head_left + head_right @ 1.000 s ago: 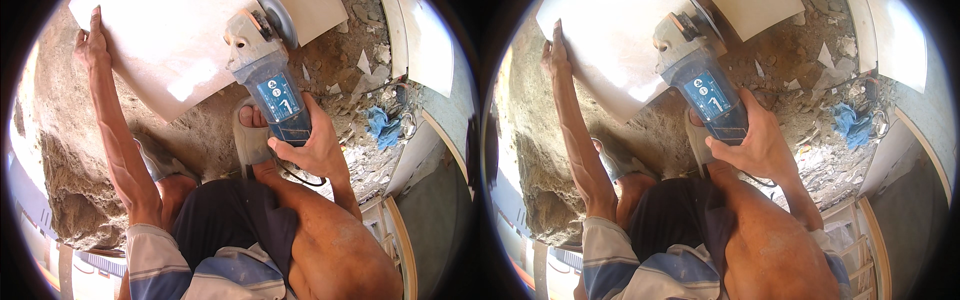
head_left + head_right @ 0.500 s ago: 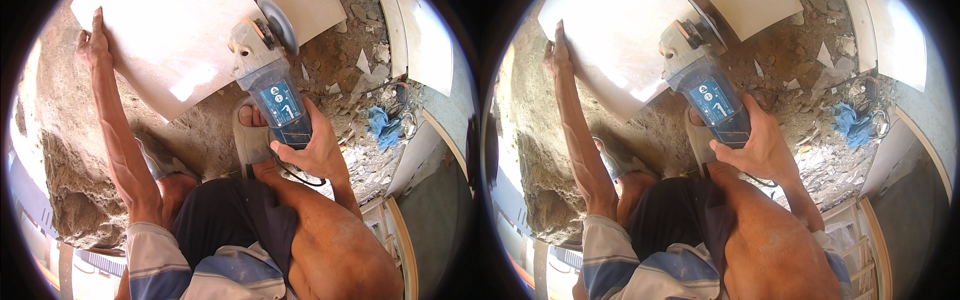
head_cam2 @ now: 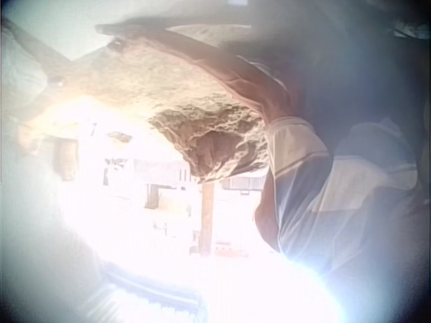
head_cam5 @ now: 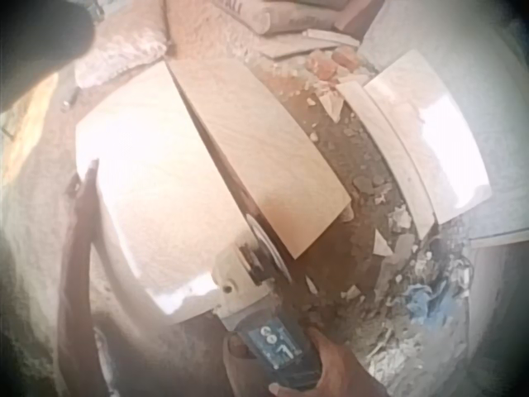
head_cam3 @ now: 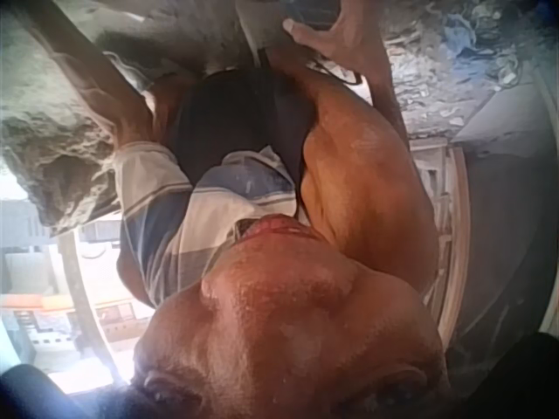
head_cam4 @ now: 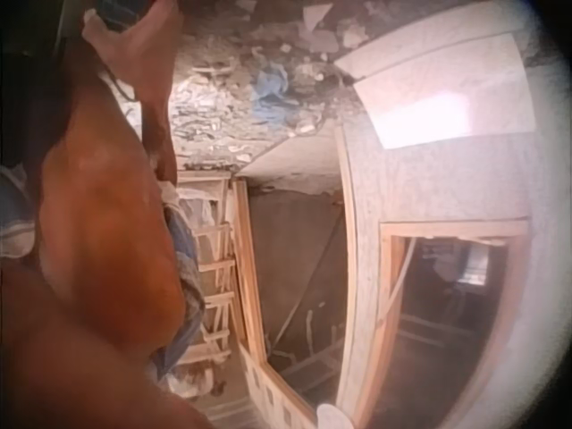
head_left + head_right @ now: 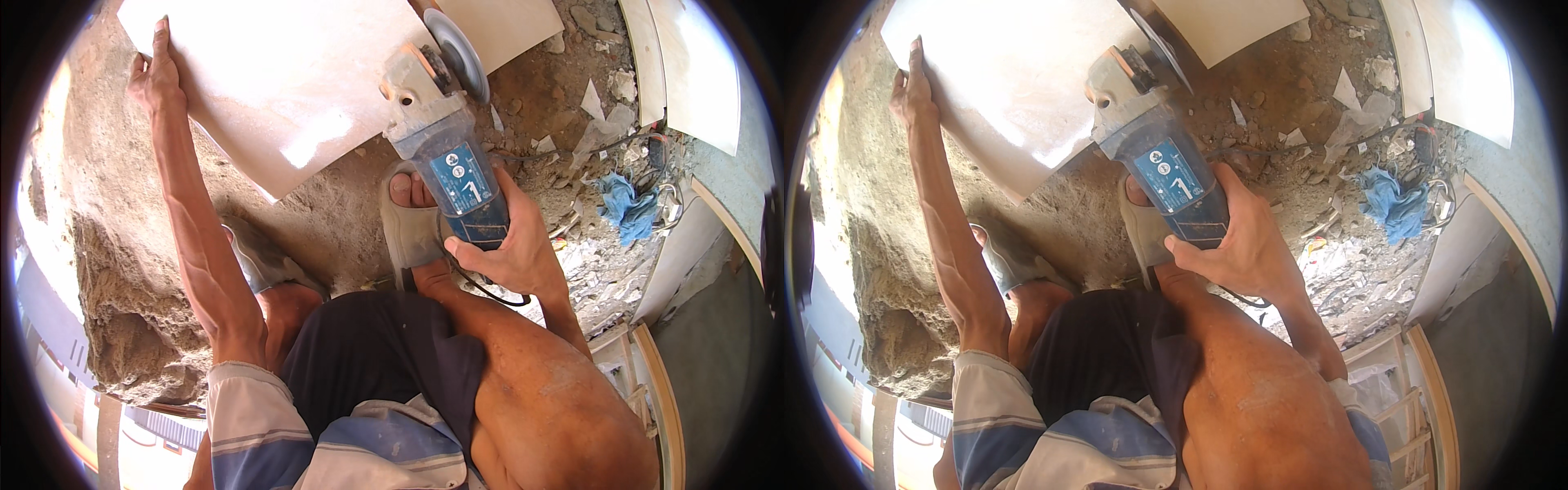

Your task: The person uses an angle grinder to cut a line across a ceramic tile and then separates the two pieces by hand.

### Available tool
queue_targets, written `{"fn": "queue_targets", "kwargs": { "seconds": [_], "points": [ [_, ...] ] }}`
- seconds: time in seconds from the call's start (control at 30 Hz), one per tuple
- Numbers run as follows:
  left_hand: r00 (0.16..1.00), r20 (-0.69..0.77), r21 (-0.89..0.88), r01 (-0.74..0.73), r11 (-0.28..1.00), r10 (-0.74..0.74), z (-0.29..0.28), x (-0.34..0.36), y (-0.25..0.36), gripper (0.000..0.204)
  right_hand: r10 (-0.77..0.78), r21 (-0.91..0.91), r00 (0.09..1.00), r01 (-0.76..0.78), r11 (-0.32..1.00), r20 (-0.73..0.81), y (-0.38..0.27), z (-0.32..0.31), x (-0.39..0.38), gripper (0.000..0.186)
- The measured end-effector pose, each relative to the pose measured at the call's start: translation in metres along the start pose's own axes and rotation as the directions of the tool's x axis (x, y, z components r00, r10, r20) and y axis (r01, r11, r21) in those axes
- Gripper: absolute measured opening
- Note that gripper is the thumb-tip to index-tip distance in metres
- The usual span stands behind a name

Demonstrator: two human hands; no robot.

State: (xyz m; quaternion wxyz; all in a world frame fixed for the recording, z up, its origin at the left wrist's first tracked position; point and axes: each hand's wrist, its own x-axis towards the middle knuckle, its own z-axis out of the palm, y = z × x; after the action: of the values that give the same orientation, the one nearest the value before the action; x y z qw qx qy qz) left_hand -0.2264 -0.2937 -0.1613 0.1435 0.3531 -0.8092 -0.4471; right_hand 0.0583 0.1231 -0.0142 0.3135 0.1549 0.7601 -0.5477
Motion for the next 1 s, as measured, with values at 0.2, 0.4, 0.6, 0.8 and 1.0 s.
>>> {"fn": "queue_targets", "kwargs": {
  "seconds": [0.2, 0.4, 0.6, 0.8, 1.0],
  "points": [
    [1.000, 0.026, 0.056, 0.008, 0.998, -0.009, -0.003, 0.003, 0.002, 0.107, 0.015, 0.055, 1.000, -0.015, 0.998, -0.006, 0.004, 0.000, -0.008, 0.067],
    [0.998, 0.061, 0.120, -0.002, 0.993, -0.006, -0.005, -0.012, 0.015, 0.108, -0.037, -0.069, 0.999, 0.036, 0.997, -0.007, 0.017, -0.009, -0.035, 0.069],
    [0.999, -0.012, 0.160, -0.029, 0.987, 0.031, -0.011, -0.022, 0.008, 0.111, 0.008, 0.061, 1.000, -0.008, 0.998, -0.006, -0.022, -0.018, -0.037, 0.070],
    [0.992, 0.036, 0.148, -0.128, 0.981, 0.124, -0.019, -0.024, 0.009, 0.112, -0.225, 0.021, 0.968, 0.229, 0.973, -0.110, -0.052, -0.026, -0.022, 0.064],
    [0.971, -0.042, -0.237, -0.237, 0.942, 0.234, -0.016, -0.158, 0.088, 0.069, -0.284, 0.066, 0.919, 0.313, 0.948, -0.273, -0.075, -0.024, -0.012, 0.059]
  ]
}}
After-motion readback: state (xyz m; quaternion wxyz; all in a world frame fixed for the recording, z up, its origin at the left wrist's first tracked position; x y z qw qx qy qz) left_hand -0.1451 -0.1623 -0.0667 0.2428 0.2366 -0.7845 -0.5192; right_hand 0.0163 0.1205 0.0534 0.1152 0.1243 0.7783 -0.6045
